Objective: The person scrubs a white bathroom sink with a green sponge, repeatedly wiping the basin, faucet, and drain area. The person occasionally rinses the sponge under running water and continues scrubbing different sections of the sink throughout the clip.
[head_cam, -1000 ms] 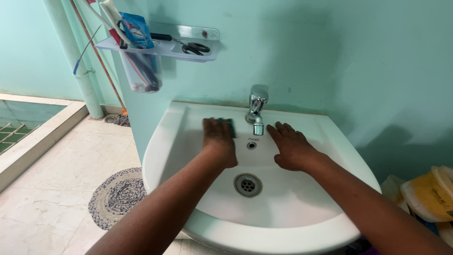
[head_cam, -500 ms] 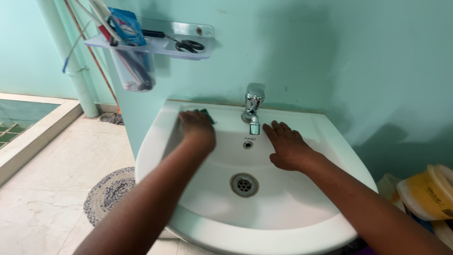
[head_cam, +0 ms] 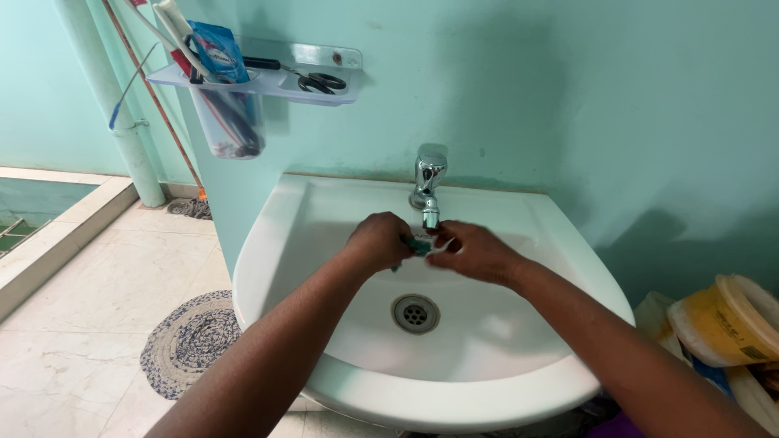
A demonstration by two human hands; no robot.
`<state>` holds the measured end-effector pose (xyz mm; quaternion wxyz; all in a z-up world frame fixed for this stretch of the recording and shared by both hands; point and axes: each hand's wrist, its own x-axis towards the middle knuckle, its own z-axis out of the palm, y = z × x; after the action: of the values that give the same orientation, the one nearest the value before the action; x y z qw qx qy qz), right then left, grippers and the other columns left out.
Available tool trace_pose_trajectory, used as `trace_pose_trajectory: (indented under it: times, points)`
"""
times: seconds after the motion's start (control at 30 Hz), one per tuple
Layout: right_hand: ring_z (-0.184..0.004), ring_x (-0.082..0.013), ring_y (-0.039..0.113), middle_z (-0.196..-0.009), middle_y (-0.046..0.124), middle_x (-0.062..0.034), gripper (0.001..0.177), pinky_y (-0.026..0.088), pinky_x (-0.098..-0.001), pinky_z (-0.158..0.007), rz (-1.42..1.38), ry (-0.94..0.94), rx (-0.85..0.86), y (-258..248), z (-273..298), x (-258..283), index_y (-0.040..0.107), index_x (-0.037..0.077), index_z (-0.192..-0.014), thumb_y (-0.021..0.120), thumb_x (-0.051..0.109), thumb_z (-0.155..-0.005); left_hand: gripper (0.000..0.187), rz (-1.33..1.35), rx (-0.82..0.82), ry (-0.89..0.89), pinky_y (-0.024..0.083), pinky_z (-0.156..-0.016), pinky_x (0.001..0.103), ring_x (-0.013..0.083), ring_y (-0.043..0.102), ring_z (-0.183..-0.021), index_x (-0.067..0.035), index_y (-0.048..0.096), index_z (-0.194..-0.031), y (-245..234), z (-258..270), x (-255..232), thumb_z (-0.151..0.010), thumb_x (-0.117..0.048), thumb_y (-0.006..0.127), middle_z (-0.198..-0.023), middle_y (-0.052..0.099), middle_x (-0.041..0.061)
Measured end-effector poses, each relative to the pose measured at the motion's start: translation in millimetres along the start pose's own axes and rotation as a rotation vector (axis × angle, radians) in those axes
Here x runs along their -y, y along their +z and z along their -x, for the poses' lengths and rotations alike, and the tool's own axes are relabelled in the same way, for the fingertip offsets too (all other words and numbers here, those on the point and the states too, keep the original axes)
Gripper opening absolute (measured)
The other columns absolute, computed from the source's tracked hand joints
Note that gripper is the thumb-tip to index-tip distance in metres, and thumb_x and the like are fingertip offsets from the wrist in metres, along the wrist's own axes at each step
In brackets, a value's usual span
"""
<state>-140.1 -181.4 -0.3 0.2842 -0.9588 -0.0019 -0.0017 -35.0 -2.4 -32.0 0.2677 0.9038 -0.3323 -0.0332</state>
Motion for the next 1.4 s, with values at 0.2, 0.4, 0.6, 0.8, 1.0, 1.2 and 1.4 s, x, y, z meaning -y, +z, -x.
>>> trace_pose_trajectory:
  times: [0.2,0.4,0.6,0.8,1.0,1.2,1.4]
  points:
    - [-0.115,-0.0219,0.069,-0.132,0.059,-0.0085,0.088,0.058,-0.0377,-0.099,-0.315,0.023,0.149,14,7,16,0.037,0.014,-0.144,0.087,0.023,-0.072,0.048,0.617,0.086,-0.150,0.067,-0.063,0.034,0.0243,0.077,-0.081,0.002,0.057,-0.113,11,-2,-8,-0.079,-0.014,0.087,-0.098,0.073,0.016]
    - [-0.099,-0.0193,0.068,-0.117,0.065,-0.0105,0.067,0.060,-0.0349,-0.088,-0.280,0.005,0.077,27,-3,4,0.045,0.009,-0.135,0.082,0.019,-0.080,0.034,0.813,0.238,-0.140,0.068,-0.071,0.034,0.0301,0.079,-0.082,0.010,0.067,-0.107,15,-9,-6,-0.084,-0.014,0.077,-0.098,0.076,0.023]
    - [-0.086,-0.0160,0.068,-0.099,0.070,-0.0078,0.036,0.059,-0.0329,-0.075,-0.263,0.072,0.188,30,-10,-13,0.059,0.001,-0.123,0.068,0.017,-0.093,0.031,0.580,0.392,-0.203,0.065,-0.081,0.034,0.0263,0.076,-0.097,0.000,0.071,-0.116,8,-5,-7,-0.093,-0.021,0.066,-0.102,0.074,0.014]
    - [-0.087,-0.0125,0.061,-0.100,0.065,-0.0002,0.042,0.055,-0.0322,-0.077,-0.252,0.115,0.238,25,0,6,0.050,0.019,-0.128,0.067,0.013,-0.090,0.043,0.836,0.330,-0.281,0.063,-0.087,0.034,0.0273,0.077,-0.103,-0.005,0.050,-0.133,8,-2,-9,-0.092,0.001,0.061,-0.114,0.071,0.017]
    - [-0.087,-0.0155,0.064,-0.098,0.070,-0.0037,0.021,0.055,-0.0328,-0.079,-0.080,0.041,0.195,35,-9,-13,0.063,0.011,-0.117,0.052,0.017,-0.100,0.035,0.285,0.328,-0.194,0.067,-0.074,0.039,0.0243,0.074,-0.090,-0.004,0.066,-0.130,2,-10,-8,-0.098,-0.012,0.053,-0.104,0.071,0.011]
    - [-0.086,-0.0251,0.070,-0.093,0.074,-0.0063,0.030,0.054,-0.0427,-0.078,0.441,-0.099,0.092,45,1,3,0.065,0.017,-0.110,0.050,0.042,-0.102,0.031,0.193,0.167,-0.190,0.062,-0.074,0.040,0.0308,0.077,-0.087,-0.012,0.066,-0.125,-4,-9,-6,-0.098,-0.017,0.053,-0.099,0.075,0.015]
    - [-0.069,-0.0275,0.071,-0.074,0.073,-0.0052,0.043,0.056,-0.0441,-0.067,0.531,-0.263,-0.018,44,10,21,0.071,0.016,-0.088,0.048,0.050,-0.101,0.027,0.060,-0.132,-0.006,0.054,-0.094,0.045,0.0295,0.070,-0.106,-0.012,0.072,-0.115,-6,-4,-4,-0.100,-0.025,0.053,-0.109,0.074,0.010]
